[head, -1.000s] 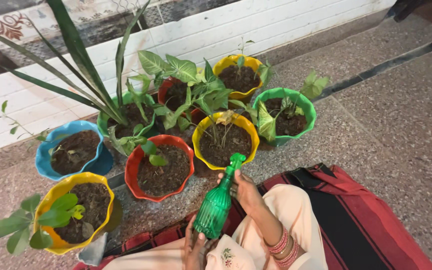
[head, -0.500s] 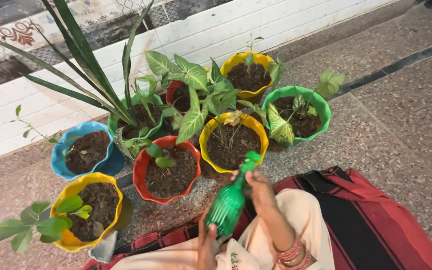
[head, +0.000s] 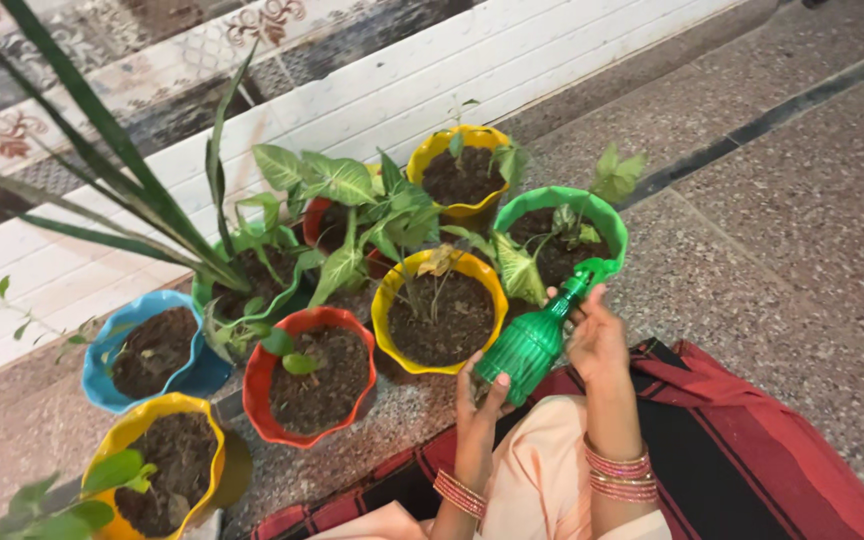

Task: The person sits on a mat and uses a green spray bottle to mist several potted plants arranged on the floor. They move the bottle from pot to pot, spraying the leaves and soil of each plant in a repetitive sequence.

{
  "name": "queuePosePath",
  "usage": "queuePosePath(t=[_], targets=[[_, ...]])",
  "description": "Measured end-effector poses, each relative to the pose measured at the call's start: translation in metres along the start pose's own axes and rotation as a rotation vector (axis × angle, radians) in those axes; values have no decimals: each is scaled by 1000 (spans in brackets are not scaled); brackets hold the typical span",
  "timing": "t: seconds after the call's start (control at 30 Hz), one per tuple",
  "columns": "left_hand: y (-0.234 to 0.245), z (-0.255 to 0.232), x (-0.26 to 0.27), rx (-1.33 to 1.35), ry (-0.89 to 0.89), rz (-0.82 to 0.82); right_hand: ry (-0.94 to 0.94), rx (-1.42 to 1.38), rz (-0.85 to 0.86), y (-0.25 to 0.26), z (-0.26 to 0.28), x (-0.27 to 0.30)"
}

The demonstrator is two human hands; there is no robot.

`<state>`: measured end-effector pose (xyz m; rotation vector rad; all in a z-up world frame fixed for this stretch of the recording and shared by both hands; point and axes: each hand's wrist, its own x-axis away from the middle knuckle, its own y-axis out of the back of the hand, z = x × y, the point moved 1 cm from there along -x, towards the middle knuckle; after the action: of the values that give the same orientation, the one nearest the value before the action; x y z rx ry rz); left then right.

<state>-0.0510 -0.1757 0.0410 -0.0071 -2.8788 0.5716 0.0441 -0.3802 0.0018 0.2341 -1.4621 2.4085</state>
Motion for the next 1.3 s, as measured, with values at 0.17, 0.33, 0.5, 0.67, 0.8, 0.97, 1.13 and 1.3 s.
queuePosePath(t=[0.17, 0.33, 0.5, 0.67, 0.8, 0.97, 1.13, 1.3], targets=[[-9, 7, -6, -77, 26, -4, 120, 153, -63, 24, -9, -26], [-12, 3, -9, -78, 36, -25, 101, 71, -66, 11, -6, -19], [-11, 1, -8, -88, 30, 13, 95, 116, -30, 19, -8, -21], [-12, 6, -8, -43, 29, 22, 80, 44, -9, 22, -3, -17], [-6, 5, -9, -50, 51, -8, 44, -29, -40, 15, 1, -8], [-16, -10, -9, -4, 25, 124, 325, 159, 98, -8, 9, 9], [-33, -55, -3, 12, -152, 217, 532, 305, 173, -89, 53, 60], [-43, -89, -40, 185, -189, 180, 454, 395, 352, -160, 66, 31]])
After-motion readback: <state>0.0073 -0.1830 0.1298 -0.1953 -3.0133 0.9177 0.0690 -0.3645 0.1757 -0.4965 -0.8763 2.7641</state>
